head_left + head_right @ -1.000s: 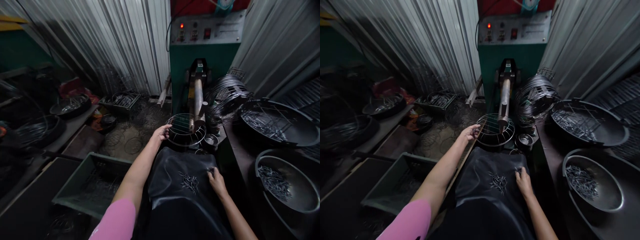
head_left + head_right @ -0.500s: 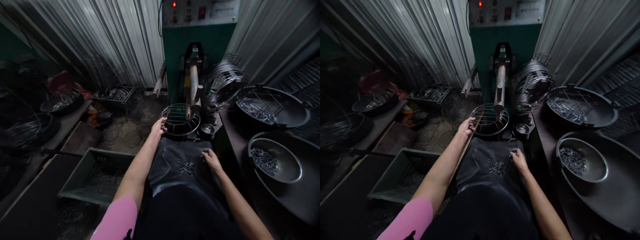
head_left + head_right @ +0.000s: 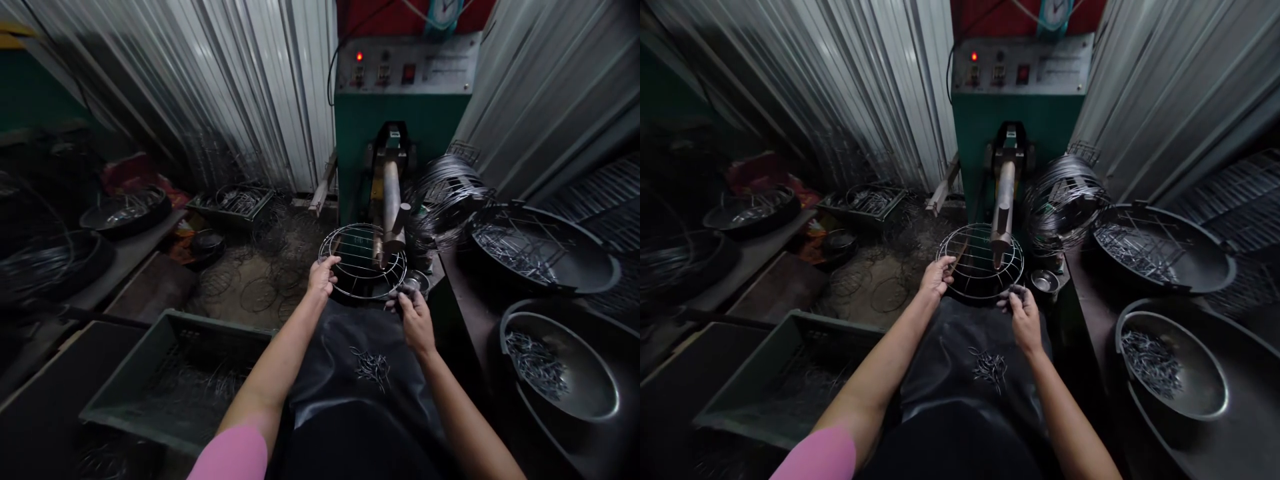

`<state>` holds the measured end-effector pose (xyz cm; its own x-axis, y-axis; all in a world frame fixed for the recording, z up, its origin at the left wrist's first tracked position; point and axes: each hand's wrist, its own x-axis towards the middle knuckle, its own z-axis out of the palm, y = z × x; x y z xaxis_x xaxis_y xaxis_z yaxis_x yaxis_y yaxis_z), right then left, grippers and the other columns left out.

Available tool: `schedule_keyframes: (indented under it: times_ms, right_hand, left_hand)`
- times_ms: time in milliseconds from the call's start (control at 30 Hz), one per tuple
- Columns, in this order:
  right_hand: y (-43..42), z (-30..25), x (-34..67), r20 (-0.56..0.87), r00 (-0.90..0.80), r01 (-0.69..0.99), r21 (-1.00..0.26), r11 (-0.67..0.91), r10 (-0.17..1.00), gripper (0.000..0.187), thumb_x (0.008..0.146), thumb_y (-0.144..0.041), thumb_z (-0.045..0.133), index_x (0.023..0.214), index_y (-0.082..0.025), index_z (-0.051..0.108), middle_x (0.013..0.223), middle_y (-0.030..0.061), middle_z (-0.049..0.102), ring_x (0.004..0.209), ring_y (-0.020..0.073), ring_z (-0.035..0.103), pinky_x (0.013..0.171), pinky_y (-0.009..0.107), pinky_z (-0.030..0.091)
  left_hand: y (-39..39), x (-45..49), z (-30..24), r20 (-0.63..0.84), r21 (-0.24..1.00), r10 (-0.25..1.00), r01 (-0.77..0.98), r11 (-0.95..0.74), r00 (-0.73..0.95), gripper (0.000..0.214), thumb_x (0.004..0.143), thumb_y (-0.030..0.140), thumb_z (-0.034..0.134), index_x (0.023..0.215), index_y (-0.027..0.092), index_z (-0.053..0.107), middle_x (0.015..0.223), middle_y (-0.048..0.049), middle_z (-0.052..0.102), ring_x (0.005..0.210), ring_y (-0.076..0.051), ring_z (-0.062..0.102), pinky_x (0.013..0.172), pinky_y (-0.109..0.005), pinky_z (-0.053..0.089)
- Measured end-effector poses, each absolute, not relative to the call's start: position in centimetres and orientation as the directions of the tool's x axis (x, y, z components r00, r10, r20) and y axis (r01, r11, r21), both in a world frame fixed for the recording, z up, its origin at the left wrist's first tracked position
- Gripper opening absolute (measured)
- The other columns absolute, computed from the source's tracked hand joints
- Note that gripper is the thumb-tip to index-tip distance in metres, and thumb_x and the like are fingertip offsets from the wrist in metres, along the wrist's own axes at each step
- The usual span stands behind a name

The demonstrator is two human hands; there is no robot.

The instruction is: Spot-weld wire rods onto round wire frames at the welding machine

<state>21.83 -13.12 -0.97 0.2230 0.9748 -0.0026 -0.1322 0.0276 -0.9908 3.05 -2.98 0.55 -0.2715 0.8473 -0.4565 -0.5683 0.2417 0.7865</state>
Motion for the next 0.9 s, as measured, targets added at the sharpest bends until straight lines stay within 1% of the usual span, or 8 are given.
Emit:
schedule_keyframes:
  times_ms: [67, 133, 200, 267, 400, 500, 700, 900]
  right_hand:
    - [-12.2, -0.6, 20.9, 0.064, 0.221, -0.076, -0.994, 0.082, 0.973, 0.029, 0.079, -0.042, 0.053, 0.099, -0.02, 0.051, 0.086, 0.0041, 0.064, 0.066, 0.0139, 0.061, 0.062, 0.028, 0.049]
    - [-11.6, -0.5, 20.3, 0.094, 0.17, 0.041, -0.995, 0.088, 0.981, 0.026, 0.079, -0.041, 0.053, 0.094, -0.02, 0.054, 0.082, 0.0039, 0.065, 0.065, 0.015, 0.062, 0.064, 0.03, 0.05]
    - [-11.1, -0.5, 20.0, 0.096, 0.107, 0.155, -0.985, 0.079, 0.99, 0.022, 0.077, -0.039, 0.054, 0.088, -0.02, 0.057, 0.076, 0.0031, 0.066, 0.062, 0.0155, 0.062, 0.062, 0.03, 0.05]
    - [-10.8, -0.7, 20.0, 0.082, 0.073, 0.208, -0.976, 0.065, 0.994, 0.021, 0.077, -0.039, 0.053, 0.084, -0.02, 0.057, 0.074, 0.0032, 0.066, 0.059, 0.0156, 0.061, 0.059, 0.029, 0.049]
    - [-10.5, -1.0, 20.1, 0.062, 0.082, 0.179, -0.983, 0.046, 0.995, 0.022, 0.078, -0.039, 0.051, 0.086, -0.02, 0.056, 0.078, 0.0051, 0.067, 0.059, 0.0164, 0.062, 0.054, 0.028, 0.048]
    - [-10.4, -0.9, 20.1, 0.066, 0.098, 0.166, -0.985, 0.049, 0.993, 0.023, 0.078, -0.041, 0.052, 0.086, -0.02, 0.056, 0.079, 0.0051, 0.067, 0.06, 0.0168, 0.063, 0.052, 0.027, 0.047]
    - [-10.3, -0.7, 20.3, 0.066, 0.097, 0.138, -0.989, 0.053, 0.993, 0.026, 0.078, -0.043, 0.052, 0.087, -0.019, 0.056, 0.077, 0.0037, 0.066, 0.056, 0.0138, 0.06, 0.053, 0.026, 0.047]
    - [-10.5, -0.8, 20.4, 0.098, 0.114, 0.16, -0.984, 0.079, 0.989, 0.023, 0.079, -0.04, 0.051, 0.087, -0.019, 0.056, 0.072, 0.0021, 0.063, 0.055, 0.0128, 0.058, 0.053, 0.025, 0.046]
  left_hand:
    - [-3.0, 3.3, 0.7, -0.46, 0.785, 0.843, -0.571, 0.24, -0.278, 0.042, 0.043, 0.018, 0.072, 0.07, 0.019, 0.039, 0.052, 0.0103, 0.036, 0.037, -0.001, 0.025, 0.035, -0.015, 0.014]
    - [-3.0, 3.5, 0.9, -0.442, 0.795, 0.85, -0.564, 0.223, -0.287, 0.044, 0.043, 0.018, 0.073, 0.074, 0.019, 0.042, 0.054, 0.0103, 0.037, 0.038, 0.0, 0.026, 0.036, -0.015, 0.014]
    - [-3.0, 3.6, 1.1, -0.411, 0.813, 0.861, -0.548, 0.198, -0.298, 0.047, 0.042, 0.019, 0.074, 0.078, 0.019, 0.044, 0.055, 0.0102, 0.038, 0.038, -0.001, 0.027, 0.036, -0.015, 0.013]
    - [-3.1, 3.6, 1.2, -0.386, 0.827, 0.871, -0.531, 0.182, -0.303, 0.049, 0.042, 0.02, 0.075, 0.082, 0.019, 0.046, 0.056, 0.0098, 0.04, 0.039, -0.001, 0.028, 0.037, -0.015, 0.014]
    - [-3.2, 3.7, 1.3, -0.386, 0.831, 0.871, -0.525, 0.185, -0.305, 0.049, 0.043, 0.021, 0.076, 0.082, 0.019, 0.047, 0.057, 0.0092, 0.042, 0.039, -0.001, 0.029, 0.036, -0.015, 0.015]
    - [-3.1, 3.9, 1.1, -0.412, 0.827, 0.855, -0.523, 0.205, -0.316, 0.048, 0.043, 0.021, 0.077, 0.081, 0.018, 0.048, 0.057, 0.0089, 0.042, 0.039, -0.001, 0.03, 0.036, -0.015, 0.016]
    - [-2.6, 4.2, 0.7, -0.449, 0.815, 0.843, -0.523, 0.25, -0.296, 0.05, 0.042, 0.022, 0.079, 0.08, 0.018, 0.047, 0.057, 0.0086, 0.042, 0.04, -0.001, 0.031, 0.036, -0.015, 0.017]
    - [-3.1, 4.3, 0.8, -0.428, 0.805, 0.861, -0.55, 0.224, -0.276, 0.049, 0.041, 0.022, 0.078, 0.078, 0.018, 0.045, 0.055, 0.0099, 0.039, 0.039, 0.0, 0.026, 0.036, -0.016, 0.014]
